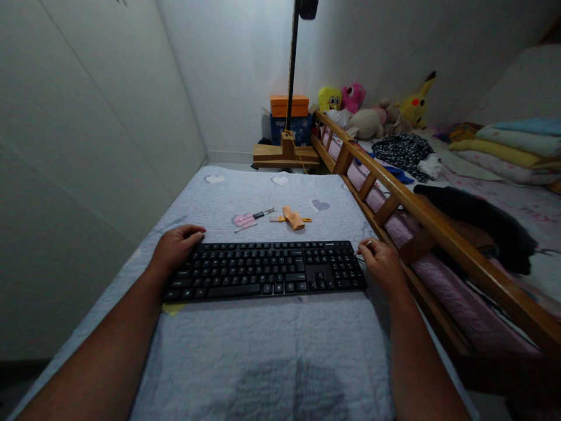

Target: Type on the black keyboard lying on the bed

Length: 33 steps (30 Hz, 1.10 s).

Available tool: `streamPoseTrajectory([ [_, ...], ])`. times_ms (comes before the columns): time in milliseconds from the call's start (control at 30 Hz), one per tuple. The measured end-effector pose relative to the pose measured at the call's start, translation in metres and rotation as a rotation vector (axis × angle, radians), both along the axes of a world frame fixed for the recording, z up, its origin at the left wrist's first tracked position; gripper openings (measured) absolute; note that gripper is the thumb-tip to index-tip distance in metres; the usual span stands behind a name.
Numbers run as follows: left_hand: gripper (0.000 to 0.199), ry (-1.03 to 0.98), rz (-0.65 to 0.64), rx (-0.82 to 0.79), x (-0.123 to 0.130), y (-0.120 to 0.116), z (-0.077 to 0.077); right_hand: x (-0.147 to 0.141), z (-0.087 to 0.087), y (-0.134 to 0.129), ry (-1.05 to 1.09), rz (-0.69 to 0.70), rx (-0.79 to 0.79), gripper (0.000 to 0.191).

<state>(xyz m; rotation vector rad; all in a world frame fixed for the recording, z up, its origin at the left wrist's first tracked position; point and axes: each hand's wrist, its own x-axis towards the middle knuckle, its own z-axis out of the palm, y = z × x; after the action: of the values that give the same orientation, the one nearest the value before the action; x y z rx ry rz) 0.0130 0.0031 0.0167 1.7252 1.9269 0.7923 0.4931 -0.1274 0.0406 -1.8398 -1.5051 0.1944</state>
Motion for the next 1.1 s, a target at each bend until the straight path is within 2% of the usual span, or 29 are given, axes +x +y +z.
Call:
streamPoseTrajectory([
  [900,0.038,-0.004,0.004,0.0,0.002,0.0,0.002,-0.016,-0.005,0.003,-0.047,0.108,0.002,0.023],
  [1100,0.04,-0.008,0.001,0.005,-0.002,0.002,-0.002,-0.02,-0.006,0.003,-0.055,0.127,0.012,0.02],
])
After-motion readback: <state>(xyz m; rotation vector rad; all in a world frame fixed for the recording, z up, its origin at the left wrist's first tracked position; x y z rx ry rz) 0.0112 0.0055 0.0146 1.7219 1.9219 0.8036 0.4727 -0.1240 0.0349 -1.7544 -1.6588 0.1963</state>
